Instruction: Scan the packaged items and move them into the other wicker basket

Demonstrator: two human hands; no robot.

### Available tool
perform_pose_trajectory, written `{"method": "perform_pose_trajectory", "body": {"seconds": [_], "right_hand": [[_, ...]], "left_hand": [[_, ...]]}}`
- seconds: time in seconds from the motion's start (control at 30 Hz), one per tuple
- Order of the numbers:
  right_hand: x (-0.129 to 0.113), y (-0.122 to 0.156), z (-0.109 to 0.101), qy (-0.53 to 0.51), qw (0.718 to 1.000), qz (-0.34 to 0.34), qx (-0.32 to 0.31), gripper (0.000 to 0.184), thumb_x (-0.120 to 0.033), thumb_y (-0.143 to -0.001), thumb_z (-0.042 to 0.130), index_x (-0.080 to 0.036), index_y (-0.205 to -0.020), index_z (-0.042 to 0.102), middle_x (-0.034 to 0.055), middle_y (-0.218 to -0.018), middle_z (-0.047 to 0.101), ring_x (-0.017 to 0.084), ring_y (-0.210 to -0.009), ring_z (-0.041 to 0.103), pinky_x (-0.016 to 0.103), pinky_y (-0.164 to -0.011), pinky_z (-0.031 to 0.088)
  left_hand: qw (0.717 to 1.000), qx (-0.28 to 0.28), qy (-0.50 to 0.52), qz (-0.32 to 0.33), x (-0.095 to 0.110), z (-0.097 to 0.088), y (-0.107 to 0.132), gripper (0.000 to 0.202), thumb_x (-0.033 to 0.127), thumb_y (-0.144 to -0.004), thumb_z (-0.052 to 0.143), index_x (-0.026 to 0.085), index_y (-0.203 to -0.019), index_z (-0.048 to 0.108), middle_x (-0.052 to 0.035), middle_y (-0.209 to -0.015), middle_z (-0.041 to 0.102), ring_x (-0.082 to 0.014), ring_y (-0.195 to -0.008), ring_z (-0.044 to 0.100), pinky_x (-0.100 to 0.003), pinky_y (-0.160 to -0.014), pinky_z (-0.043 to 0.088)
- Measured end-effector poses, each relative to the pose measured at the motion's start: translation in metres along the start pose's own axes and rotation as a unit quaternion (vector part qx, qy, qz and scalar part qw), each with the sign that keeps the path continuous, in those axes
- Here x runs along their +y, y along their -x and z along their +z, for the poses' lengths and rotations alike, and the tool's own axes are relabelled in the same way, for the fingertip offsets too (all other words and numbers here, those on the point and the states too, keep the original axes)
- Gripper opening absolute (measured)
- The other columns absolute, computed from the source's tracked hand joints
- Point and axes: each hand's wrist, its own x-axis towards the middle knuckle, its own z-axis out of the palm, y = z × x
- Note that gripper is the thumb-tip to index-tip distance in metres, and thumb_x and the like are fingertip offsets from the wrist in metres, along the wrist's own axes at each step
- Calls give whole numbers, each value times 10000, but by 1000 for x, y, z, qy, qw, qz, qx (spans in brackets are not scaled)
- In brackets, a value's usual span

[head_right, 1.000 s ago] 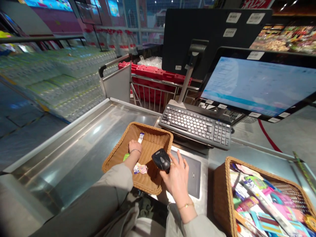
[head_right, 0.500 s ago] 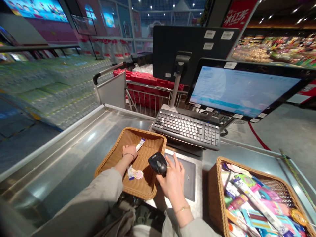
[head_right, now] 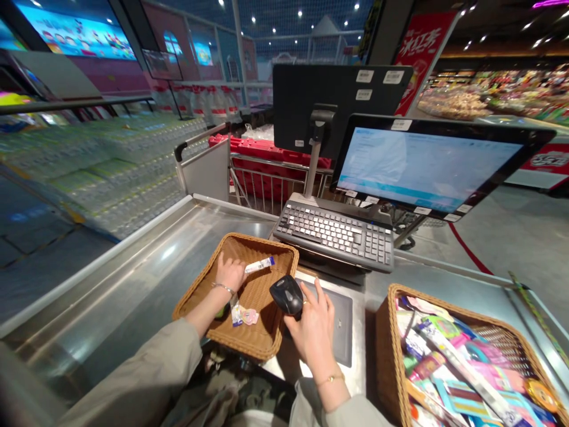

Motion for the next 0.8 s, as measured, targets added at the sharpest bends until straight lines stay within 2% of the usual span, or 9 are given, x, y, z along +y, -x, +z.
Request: {"method": "perform_pose_trajectory", "body": {"seconds": [0.13,0.27,0.4,0.57,0.8], "right_hand": [[2,2,-4,-4,1000,1,14,314,-240,-763,564,-223,-1048,695,23,-1325,603,315,-1421,289,477,-1056,315],[3,4,-9,5,999,10,31,344,-219,-767,560,-237,-1089,680,17,-1310,613,305,-1416,299,463,-1046,319],[6,7,-11,20,998,16,63,291,-238,-774,570,-232,-1038,691,23,-1305,617,311,-1408,308,471,-1046,302],[15,14,-10,44,993,14,105,231,-281,-765,594,-210,-961,695,34,-1297,622,323,-1400,312,496,-1057,280],[23,25,-16,73,986,32,150,169,-279,-745,611,-202,-876,686,49,-1270,639,311,-1389,328,509,-1092,231]], "left_hand": [[997,57,25,46,3,-16,13,237,302,-885,511,258,-1013,707,-77,-937,714,-276,-972,600,-598,-1164,54],[975,175,78,115,9,-23,21,235,281,-862,580,271,-1071,687,-45,-883,716,-252,-935,620,-659,-1149,57],[953,250,112,133,21,-31,23,222,274,-853,619,301,-1063,685,-32,-1000,741,-262,-1034,623,-699,-1131,0],[940,283,114,155,39,-42,19,165,270,-859,624,313,-1001,695,-16,-1294,642,-299,-1260,518,-707,-1110,-103],[932,289,113,190,64,-52,16,166,284,-855,629,295,-1004,700,-18,-1338,608,-308,-1342,443,-692,-1109,-140]]}}
